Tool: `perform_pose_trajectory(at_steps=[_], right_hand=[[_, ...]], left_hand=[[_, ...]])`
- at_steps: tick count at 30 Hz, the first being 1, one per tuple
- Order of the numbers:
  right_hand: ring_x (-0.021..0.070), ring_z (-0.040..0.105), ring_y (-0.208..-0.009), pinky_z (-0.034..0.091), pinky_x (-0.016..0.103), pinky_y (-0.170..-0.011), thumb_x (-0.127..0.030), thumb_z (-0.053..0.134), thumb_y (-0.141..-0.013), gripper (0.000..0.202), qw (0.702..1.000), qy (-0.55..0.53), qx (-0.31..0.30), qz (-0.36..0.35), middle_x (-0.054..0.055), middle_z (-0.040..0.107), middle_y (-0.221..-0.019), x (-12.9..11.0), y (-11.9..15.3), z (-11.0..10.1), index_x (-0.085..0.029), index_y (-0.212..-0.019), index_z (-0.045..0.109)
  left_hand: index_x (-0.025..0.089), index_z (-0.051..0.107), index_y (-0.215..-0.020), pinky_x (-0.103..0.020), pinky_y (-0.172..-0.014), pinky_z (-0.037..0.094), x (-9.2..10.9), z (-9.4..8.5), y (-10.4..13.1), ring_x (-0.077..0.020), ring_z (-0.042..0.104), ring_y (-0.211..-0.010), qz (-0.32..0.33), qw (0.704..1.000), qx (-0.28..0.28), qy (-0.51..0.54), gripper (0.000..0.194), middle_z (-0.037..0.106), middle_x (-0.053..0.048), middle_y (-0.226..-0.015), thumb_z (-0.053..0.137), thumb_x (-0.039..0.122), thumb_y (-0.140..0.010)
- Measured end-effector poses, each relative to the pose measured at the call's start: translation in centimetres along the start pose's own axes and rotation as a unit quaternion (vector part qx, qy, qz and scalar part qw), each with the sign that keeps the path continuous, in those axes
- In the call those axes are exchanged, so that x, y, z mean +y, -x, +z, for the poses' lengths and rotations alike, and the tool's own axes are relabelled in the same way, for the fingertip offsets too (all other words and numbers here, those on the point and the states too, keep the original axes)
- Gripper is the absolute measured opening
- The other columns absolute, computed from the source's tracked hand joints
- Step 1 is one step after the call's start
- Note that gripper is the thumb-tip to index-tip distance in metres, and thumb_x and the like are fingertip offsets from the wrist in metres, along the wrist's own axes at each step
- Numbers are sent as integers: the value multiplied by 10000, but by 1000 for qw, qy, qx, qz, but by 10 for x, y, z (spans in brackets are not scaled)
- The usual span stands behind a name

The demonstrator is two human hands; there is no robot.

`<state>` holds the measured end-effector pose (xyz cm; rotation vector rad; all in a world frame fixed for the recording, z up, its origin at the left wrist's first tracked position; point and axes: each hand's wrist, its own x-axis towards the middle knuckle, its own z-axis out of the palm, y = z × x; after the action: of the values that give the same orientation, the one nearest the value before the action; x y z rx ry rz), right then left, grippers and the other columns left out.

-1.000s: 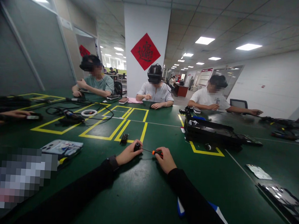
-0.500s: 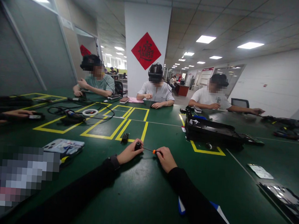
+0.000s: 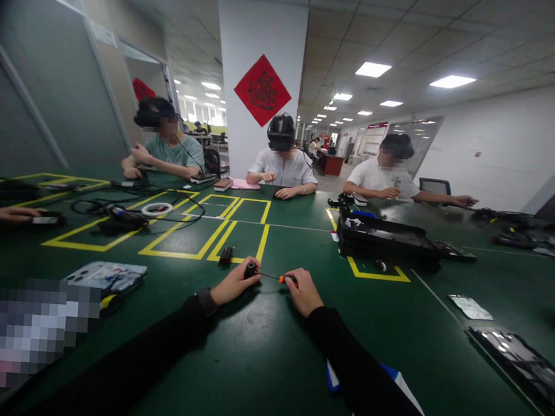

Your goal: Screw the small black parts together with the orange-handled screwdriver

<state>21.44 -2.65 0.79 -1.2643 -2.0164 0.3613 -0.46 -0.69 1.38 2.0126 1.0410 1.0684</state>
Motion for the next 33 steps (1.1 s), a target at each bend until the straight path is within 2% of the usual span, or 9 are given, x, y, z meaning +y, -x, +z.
perform_pose_trajectory(at_steps=[5, 13, 17, 21, 24, 29, 33], right_hand=[[168, 474, -870, 367, 329, -809, -250, 429, -811, 182, 1000, 9, -7, -24, 54, 554, -880, 0, 0, 1, -177, -842, 593], [166, 497, -854, 402, 326, -778, -262, 553, -716, 176, 1000, -13, 3, -9, 40, 545, -880, -3, 3, 0, -180, -872, 546], [156, 515, -870, 411, 315, -786, -276, 478, -771, 257, 999, -49, 10, 18, 58, 546, -929, -2, 2, 0, -176, -1004, 516], [163, 500, -866, 385, 330, -812, -240, 395, -815, 202, 1000, -17, 2, -6, 57, 558, -875, -1, -1, -1, -172, -866, 578], [163, 492, -836, 386, 324, -787, -215, 418, -796, 163, 1000, 0, -5, -24, 51, 551, -839, -2, -1, -1, -171, -801, 576], [159, 489, -823, 402, 307, -751, -214, 508, -733, 134, 1000, -8, 5, -9, 38, 534, -868, -3, 1, 0, -176, -859, 532], [156, 491, -842, 401, 297, -766, -247, 521, -736, 175, 1000, -20, 2, -3, 40, 536, -887, -2, 1, 1, -177, -896, 527]], left_hand=[[184, 450, -917, -267, -750, 384, -2, 1, 0, -126, 483, -767, 6, 1000, 4, -5, 197, 514, 0, -840, 499, 242, -734], [183, 448, -918, -265, -748, 384, -3, 2, 1, -123, 482, -758, 6, 1000, 11, -18, 198, 510, 6, -816, 498, 233, -733], [186, 446, -922, -264, -743, 385, -3, 1, 1, -123, 483, -755, 12, 1000, 7, -19, 197, 512, 4, -826, 491, 248, -740], [185, 444, -918, -265, -751, 382, -1, 1, 1, -124, 484, -763, 13, 1000, 3, -18, 196, 513, 4, -827, 492, 249, -740], [182, 444, -919, -266, -751, 381, 1, 0, 1, -123, 484, -759, 11, 1000, 1, -15, 195, 512, 4, -826, 491, 232, -737], [185, 447, -920, -267, -756, 377, -1, 0, 2, -126, 478, -773, 13, 1000, 6, -26, 194, 509, 0, -847, 489, 255, -744], [188, 443, -928, -261, -754, 376, -3, 1, 1, -126, 477, -777, 18, 999, 7, -27, 200, 509, -1, -854, 488, 264, -749]])
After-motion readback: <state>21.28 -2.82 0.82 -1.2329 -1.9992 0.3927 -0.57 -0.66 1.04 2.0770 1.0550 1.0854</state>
